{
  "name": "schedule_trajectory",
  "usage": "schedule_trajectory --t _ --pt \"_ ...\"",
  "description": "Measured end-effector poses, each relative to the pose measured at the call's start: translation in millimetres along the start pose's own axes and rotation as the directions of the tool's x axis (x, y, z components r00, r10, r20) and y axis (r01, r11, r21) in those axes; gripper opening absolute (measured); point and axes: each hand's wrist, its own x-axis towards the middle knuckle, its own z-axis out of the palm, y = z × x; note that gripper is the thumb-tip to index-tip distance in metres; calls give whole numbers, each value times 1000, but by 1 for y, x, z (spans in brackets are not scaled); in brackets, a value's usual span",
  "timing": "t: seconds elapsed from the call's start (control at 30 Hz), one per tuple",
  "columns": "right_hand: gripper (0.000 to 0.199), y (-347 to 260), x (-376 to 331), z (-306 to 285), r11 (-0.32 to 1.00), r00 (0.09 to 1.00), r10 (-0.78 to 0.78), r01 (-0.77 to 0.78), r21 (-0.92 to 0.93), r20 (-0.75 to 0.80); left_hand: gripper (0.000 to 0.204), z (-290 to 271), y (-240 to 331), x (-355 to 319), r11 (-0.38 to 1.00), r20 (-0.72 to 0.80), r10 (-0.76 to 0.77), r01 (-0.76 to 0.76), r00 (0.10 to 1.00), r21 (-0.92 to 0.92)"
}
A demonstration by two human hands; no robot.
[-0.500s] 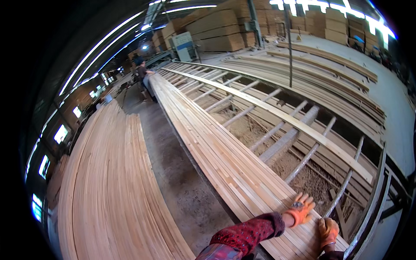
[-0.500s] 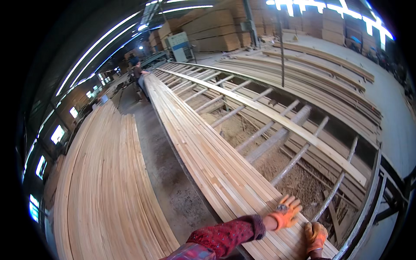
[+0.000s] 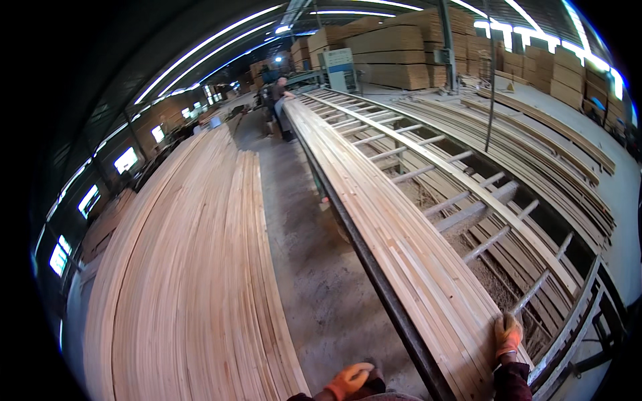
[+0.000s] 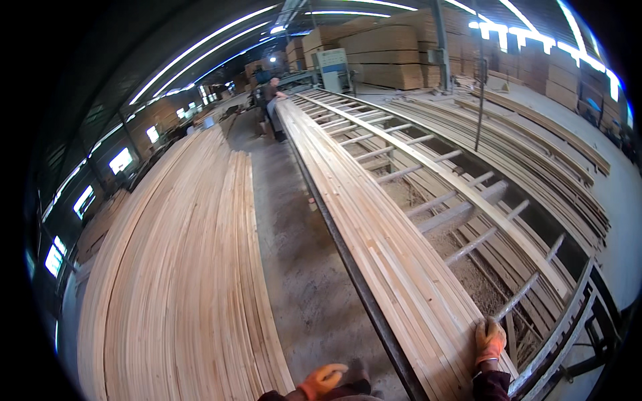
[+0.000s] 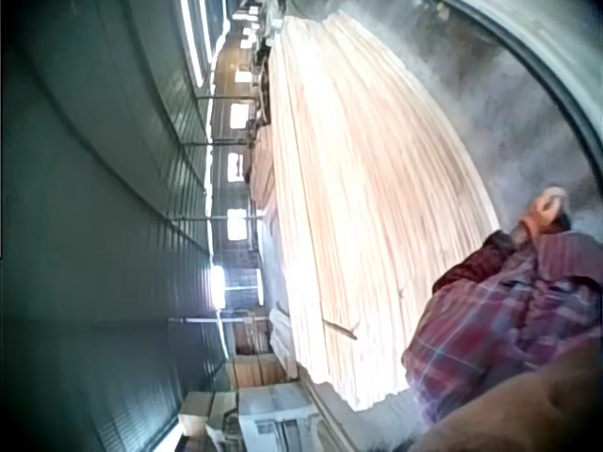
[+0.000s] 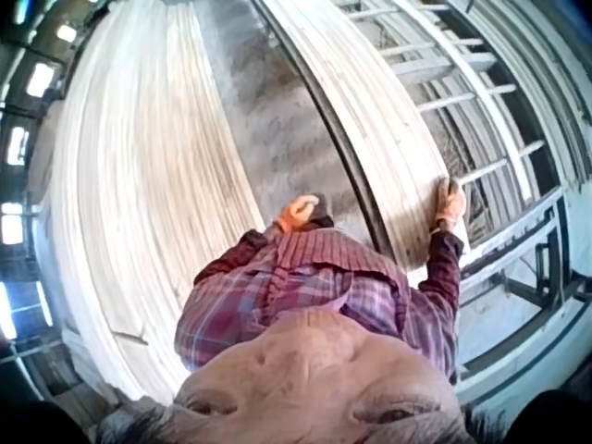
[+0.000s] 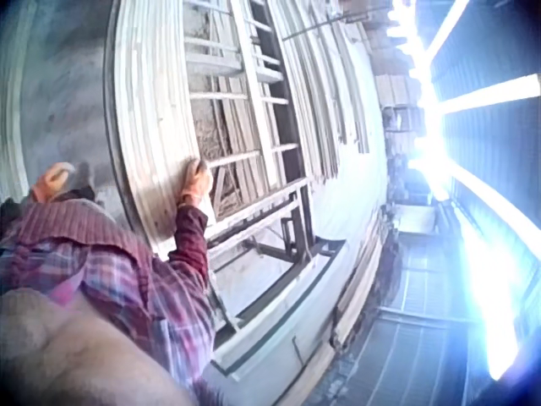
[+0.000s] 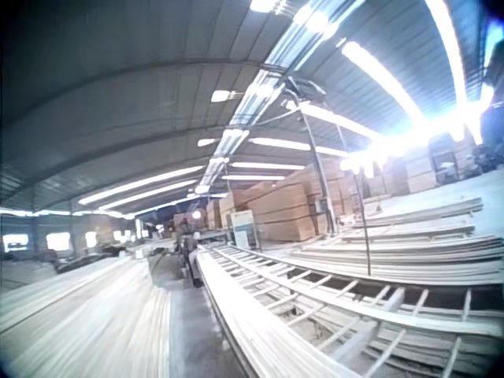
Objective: The person applies a white substance to the edges of wooden planks using a brush and an orange bucket. They then place the treated planks onto a wooden frame structure, aligning them with existing pieces.
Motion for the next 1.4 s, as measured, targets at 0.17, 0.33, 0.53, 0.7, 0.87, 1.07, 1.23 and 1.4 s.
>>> schedule_trajectory --t 0.17,0.33,0.53,0.7,0.87,1.07,1.23,1.4 --pt "64 -52 -29 21 951 964 -246 261 -168 103 25 6 -44 -67 979 -50 -172 164 984 -122" --pt "109 -191 -102 49 882 857 -341 434 -184 386 35 6 -35 -66 994 207 -97 104 974 -25" --pt "126 -201 -112 79 910 905 -257 344 -229 340 59 -45 -9 -47 995 471 -43 -5 881 99" --pt "125 -202 -116 90 895 916 -258 346 -280 308 63 -37 -69 -55 984 499 -104 17 861 175" --pt "131 -213 -114 80 888 908 -161 304 -346 387 64 -68 -69 -73 982 541 -166 86 824 171" --pt "131 -230 -120 77 886 908 -84 256 -386 411 62 -90 -128 -107 976 543 12 -128 839 176" --pt "130 -219 -118 81 879 929 -126 267 -395 348 63 -92 -163 -121 993 469 -73 18 880 119" --pt "130 -223 -122 80 884 910 -133 288 -367 392 63 -88 -199 -152 979 421 -178 116 889 169"
